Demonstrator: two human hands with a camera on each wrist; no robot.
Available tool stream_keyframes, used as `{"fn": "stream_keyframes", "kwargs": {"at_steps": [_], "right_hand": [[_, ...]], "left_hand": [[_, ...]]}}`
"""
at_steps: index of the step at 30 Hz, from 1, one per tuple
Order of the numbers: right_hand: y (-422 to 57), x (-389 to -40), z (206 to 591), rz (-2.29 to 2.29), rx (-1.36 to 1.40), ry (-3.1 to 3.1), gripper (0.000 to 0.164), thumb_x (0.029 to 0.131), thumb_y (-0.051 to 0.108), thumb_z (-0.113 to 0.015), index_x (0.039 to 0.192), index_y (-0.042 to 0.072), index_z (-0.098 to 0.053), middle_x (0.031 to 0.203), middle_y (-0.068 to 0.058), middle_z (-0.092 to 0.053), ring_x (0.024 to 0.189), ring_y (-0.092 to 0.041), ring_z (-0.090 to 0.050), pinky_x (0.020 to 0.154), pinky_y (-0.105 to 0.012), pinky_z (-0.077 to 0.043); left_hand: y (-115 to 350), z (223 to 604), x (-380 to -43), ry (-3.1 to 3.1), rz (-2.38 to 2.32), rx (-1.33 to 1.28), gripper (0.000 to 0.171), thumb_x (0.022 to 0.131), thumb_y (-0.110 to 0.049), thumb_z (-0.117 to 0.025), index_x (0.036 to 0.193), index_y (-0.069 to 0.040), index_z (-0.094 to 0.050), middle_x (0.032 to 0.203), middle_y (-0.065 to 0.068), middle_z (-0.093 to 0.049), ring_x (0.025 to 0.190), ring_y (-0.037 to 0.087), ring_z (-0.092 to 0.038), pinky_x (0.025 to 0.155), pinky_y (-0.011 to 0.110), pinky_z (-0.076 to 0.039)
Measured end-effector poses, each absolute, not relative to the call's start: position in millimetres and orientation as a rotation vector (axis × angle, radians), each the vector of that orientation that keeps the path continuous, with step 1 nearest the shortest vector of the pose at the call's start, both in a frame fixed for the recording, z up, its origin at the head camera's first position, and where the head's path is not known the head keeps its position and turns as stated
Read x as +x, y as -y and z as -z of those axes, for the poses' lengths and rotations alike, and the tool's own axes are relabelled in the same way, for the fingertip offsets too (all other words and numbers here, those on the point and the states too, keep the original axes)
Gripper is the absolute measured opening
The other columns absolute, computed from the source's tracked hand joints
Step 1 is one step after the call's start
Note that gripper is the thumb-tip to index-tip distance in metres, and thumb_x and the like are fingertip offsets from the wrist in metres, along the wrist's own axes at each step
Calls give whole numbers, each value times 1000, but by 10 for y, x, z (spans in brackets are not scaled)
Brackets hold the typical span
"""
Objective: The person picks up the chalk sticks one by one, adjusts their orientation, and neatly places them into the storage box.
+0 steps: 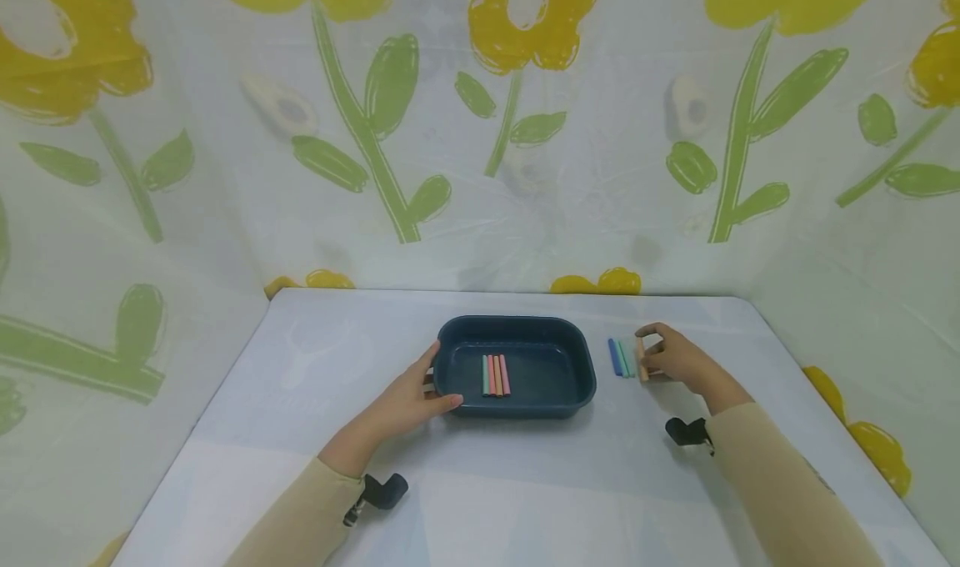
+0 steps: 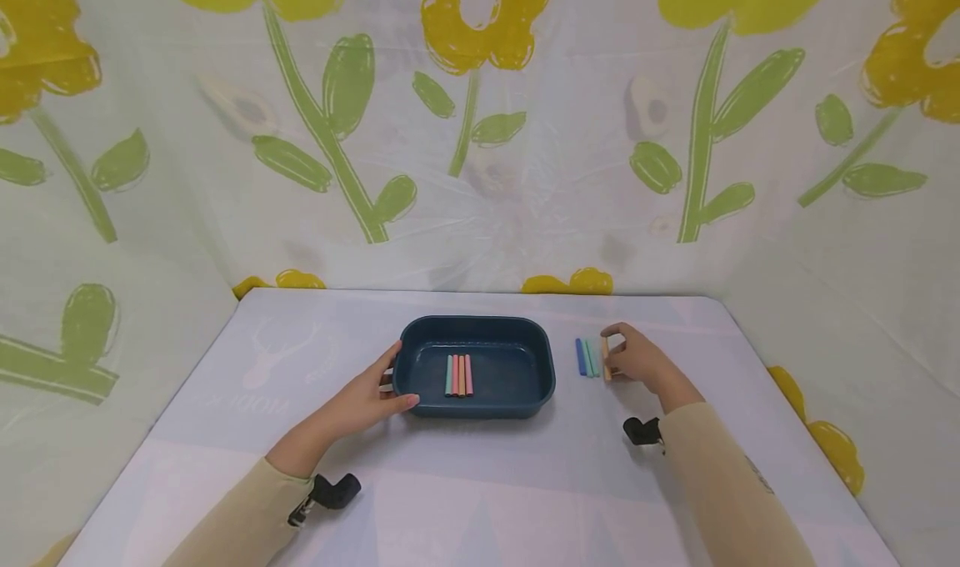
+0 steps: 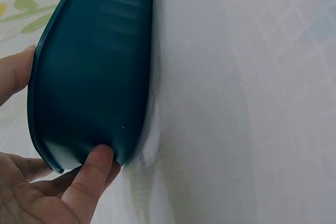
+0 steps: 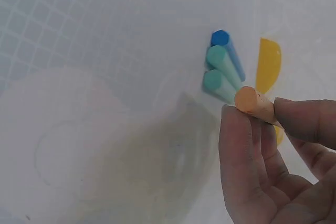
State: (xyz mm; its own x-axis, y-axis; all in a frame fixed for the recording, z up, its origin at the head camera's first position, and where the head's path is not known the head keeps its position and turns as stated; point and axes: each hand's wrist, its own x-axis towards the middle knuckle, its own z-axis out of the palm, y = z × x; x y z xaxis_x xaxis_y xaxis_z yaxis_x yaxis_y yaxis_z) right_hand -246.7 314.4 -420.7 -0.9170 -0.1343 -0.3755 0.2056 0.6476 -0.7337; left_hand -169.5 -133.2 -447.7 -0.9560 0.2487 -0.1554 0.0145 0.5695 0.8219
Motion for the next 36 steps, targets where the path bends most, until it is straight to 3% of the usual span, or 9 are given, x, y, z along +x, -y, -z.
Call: {"fn": "stream_keyframes", "kwargs": {"at_steps": [36], "right_hand": [[-2708,-2151,3602,1474,-141,-2409,60,98,6,-60,149,-3,-29,117,-25,-51,87,-25,-65,84,-39,-60]], "left_hand": [[1305,4490,-1706,-2581,-1330,207,105,85,-43,-79,162,-14,-13,162,18,-27,132,36,-52,104,48,-48]]}}
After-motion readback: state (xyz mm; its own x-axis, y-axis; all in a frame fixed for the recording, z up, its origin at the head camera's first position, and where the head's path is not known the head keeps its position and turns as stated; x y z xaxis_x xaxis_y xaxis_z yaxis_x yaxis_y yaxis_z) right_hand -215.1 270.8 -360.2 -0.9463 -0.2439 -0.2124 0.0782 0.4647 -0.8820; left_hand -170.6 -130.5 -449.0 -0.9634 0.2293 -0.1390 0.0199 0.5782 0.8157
